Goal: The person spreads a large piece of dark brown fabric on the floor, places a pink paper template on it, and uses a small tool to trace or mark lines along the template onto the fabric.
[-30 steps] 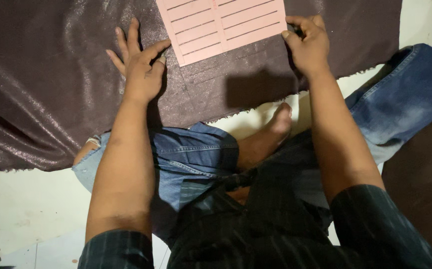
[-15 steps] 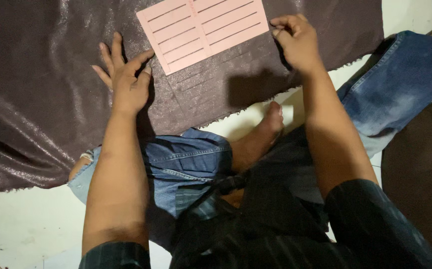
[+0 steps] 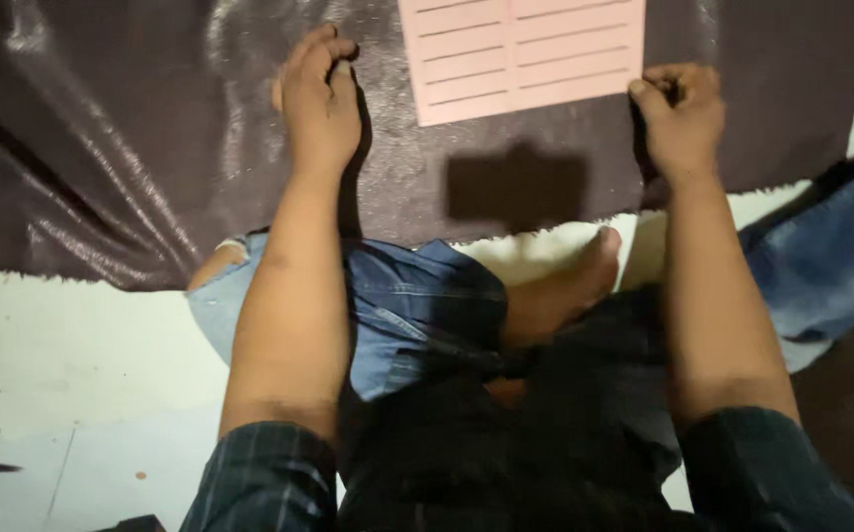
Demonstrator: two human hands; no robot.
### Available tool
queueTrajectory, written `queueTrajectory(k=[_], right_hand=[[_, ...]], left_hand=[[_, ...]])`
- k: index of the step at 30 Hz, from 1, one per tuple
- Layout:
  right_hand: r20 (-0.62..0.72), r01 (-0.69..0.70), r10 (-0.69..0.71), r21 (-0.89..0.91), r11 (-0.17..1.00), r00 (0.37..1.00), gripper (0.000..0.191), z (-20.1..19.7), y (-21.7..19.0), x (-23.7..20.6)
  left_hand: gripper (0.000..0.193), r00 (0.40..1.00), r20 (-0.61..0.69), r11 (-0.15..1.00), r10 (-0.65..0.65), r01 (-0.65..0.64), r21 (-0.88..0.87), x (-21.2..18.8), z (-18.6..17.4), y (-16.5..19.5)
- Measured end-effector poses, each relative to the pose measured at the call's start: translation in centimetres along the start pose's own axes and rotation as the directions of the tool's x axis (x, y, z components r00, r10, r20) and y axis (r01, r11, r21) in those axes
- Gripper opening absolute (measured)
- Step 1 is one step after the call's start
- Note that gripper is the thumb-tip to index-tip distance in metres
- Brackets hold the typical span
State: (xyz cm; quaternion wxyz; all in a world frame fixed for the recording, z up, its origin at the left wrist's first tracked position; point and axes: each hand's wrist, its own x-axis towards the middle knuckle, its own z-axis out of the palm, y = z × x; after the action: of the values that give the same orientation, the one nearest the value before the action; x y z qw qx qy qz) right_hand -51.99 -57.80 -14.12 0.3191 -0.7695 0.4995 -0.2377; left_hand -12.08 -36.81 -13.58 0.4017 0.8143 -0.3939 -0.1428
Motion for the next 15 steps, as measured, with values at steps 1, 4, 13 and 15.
queueTrajectory(k=[1, 4, 13, 15], right_hand=[[0.002, -0.02, 0.02, 0.017, 1.0, 1.0, 0.023, 0.0, -0.1, 0.0], [0.0, 0.014, -0.014, -0.099, 0.995, 1.0, 0.02, 0.1, -0.3, 0.1], [0.04, -0.122, 0.121, 0.027, 0.992, 0.992, 0.017, 0.9, -1.8, 0.4], [0.036, -0.164, 0.162, 0.06, 0.985, 0.986, 0.02, 0.9, -2.3, 0.3]], left_hand=[[0.019, 0.998, -0.065, 0.999, -0.015, 0.012, -0.045, 0.4, 0.0, -0.7], [0.017, 0.969, -0.173, 0.94, -0.176, 0.114, -0.321, 1.5, -0.3, -2.4], [0.013, 0.886, 0.044, 0.412, -0.462, 0.258, -0.874, 3.2, -2.0, -1.8], [0.013, 0.912, 0.04, 0.395, -0.408, 0.216, -0.893, 3.3, -2.2, -1.3]])
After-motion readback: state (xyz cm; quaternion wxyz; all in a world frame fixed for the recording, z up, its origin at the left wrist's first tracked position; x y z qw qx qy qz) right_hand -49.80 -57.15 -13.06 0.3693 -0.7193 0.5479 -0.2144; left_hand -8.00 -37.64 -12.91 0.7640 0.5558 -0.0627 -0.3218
